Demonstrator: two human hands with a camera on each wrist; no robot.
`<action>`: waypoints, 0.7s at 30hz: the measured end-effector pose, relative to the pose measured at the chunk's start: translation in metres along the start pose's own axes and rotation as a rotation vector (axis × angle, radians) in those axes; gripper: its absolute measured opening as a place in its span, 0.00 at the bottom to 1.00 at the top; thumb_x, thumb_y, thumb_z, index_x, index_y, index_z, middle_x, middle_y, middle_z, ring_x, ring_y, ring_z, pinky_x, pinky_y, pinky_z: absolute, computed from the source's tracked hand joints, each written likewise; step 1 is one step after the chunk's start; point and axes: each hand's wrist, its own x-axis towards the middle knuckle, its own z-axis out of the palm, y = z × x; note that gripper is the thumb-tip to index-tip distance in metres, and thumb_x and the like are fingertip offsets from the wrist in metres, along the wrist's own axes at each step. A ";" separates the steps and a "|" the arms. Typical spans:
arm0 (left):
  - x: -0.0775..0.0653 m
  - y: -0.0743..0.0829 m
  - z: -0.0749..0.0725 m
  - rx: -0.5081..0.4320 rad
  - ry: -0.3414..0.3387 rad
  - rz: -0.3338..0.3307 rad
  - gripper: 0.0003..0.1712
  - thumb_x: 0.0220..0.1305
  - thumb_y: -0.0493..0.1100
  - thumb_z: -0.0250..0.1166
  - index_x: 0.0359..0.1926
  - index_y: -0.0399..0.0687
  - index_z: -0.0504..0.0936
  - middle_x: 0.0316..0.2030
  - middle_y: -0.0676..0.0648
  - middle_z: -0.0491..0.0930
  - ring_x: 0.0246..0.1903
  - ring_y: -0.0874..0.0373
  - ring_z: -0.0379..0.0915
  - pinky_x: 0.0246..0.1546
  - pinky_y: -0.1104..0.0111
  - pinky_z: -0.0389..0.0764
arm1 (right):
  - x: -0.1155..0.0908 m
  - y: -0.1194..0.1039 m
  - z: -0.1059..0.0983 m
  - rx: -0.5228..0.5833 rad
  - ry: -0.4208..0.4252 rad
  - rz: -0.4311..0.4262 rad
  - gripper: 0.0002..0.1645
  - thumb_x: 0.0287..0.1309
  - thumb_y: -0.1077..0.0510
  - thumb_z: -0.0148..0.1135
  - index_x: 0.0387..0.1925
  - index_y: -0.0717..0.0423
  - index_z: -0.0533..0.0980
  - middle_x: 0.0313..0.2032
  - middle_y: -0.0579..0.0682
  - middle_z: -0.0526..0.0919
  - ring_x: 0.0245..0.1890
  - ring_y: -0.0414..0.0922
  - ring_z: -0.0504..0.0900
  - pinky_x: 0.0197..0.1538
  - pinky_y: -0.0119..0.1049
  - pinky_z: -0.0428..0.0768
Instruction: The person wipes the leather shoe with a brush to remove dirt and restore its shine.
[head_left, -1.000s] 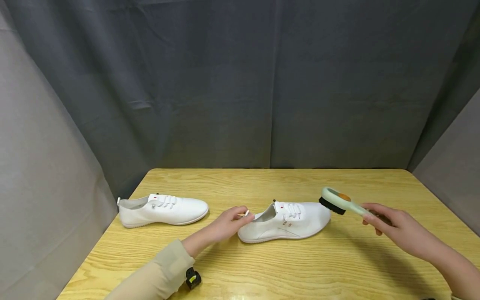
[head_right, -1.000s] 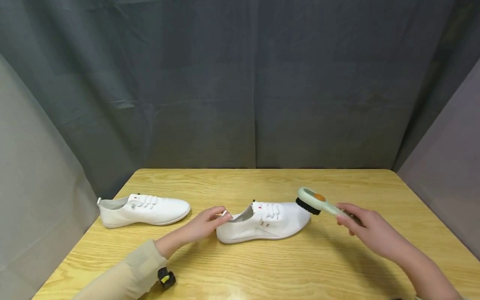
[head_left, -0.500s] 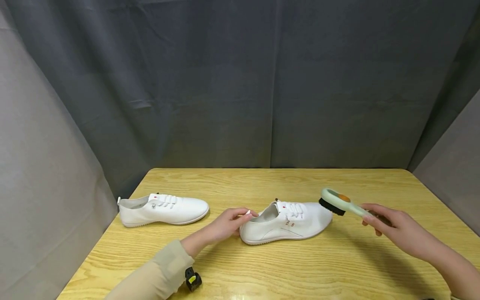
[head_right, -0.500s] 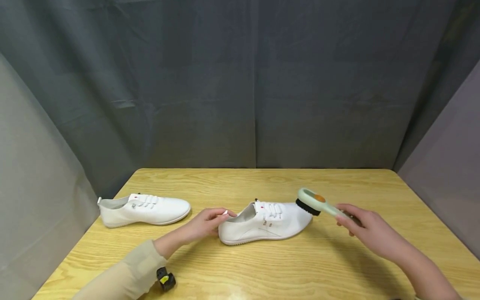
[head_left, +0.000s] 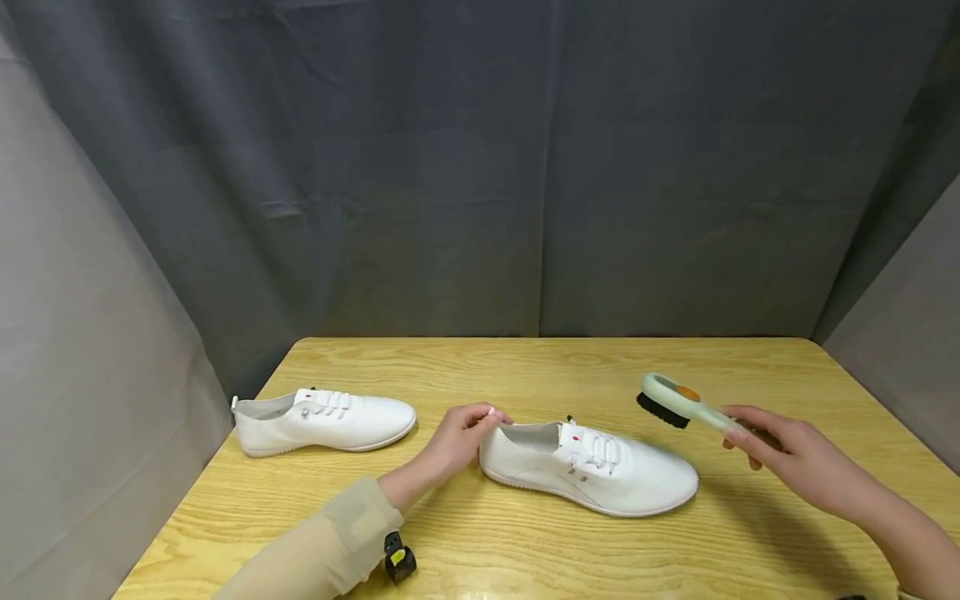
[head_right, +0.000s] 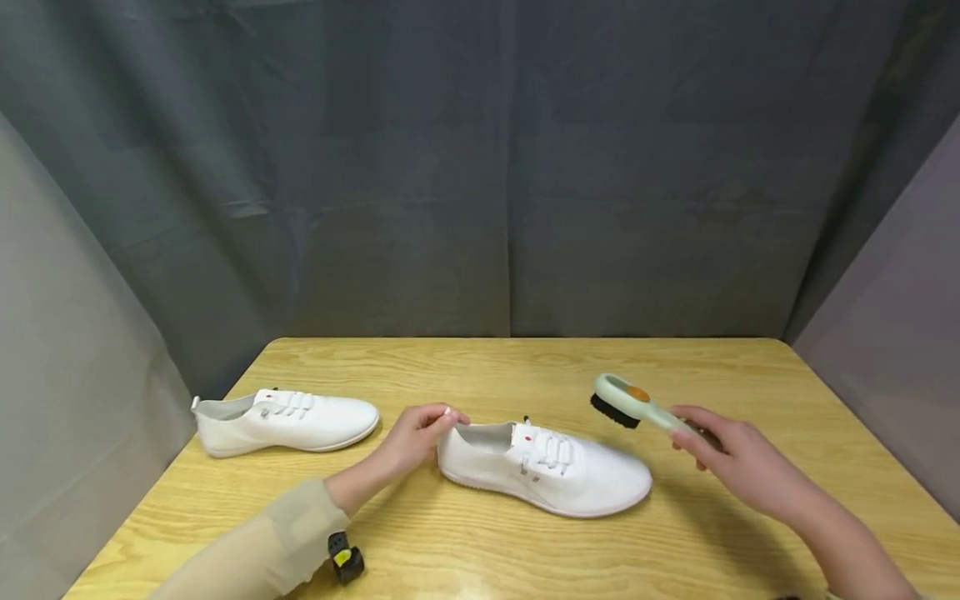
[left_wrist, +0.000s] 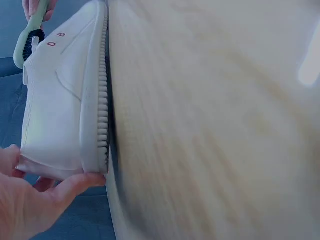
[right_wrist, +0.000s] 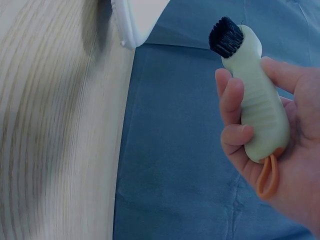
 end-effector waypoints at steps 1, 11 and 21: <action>0.004 -0.004 0.001 0.011 0.020 0.015 0.14 0.74 0.38 0.53 0.43 0.37 0.85 0.46 0.42 0.83 0.52 0.51 0.73 0.48 0.63 0.72 | 0.000 0.000 -0.001 0.000 -0.001 0.001 0.22 0.74 0.56 0.47 0.62 0.66 0.68 0.36 0.46 0.78 0.27 0.38 0.71 0.26 0.35 0.67; 0.026 -0.004 -0.001 0.062 0.146 0.218 0.14 0.72 0.43 0.57 0.48 0.41 0.85 0.53 0.45 0.80 0.56 0.52 0.73 0.55 0.58 0.73 | -0.001 0.000 -0.002 0.004 0.025 -0.024 0.21 0.74 0.57 0.47 0.62 0.63 0.69 0.35 0.44 0.78 0.27 0.39 0.70 0.25 0.35 0.66; 0.010 -0.022 -0.021 0.167 -0.218 0.327 0.16 0.69 0.38 0.60 0.54 0.38 0.82 0.64 0.42 0.69 0.66 0.48 0.60 0.63 0.62 0.63 | -0.003 0.001 -0.005 0.000 0.033 -0.037 0.20 0.74 0.58 0.47 0.61 0.64 0.69 0.35 0.44 0.78 0.27 0.39 0.71 0.26 0.35 0.67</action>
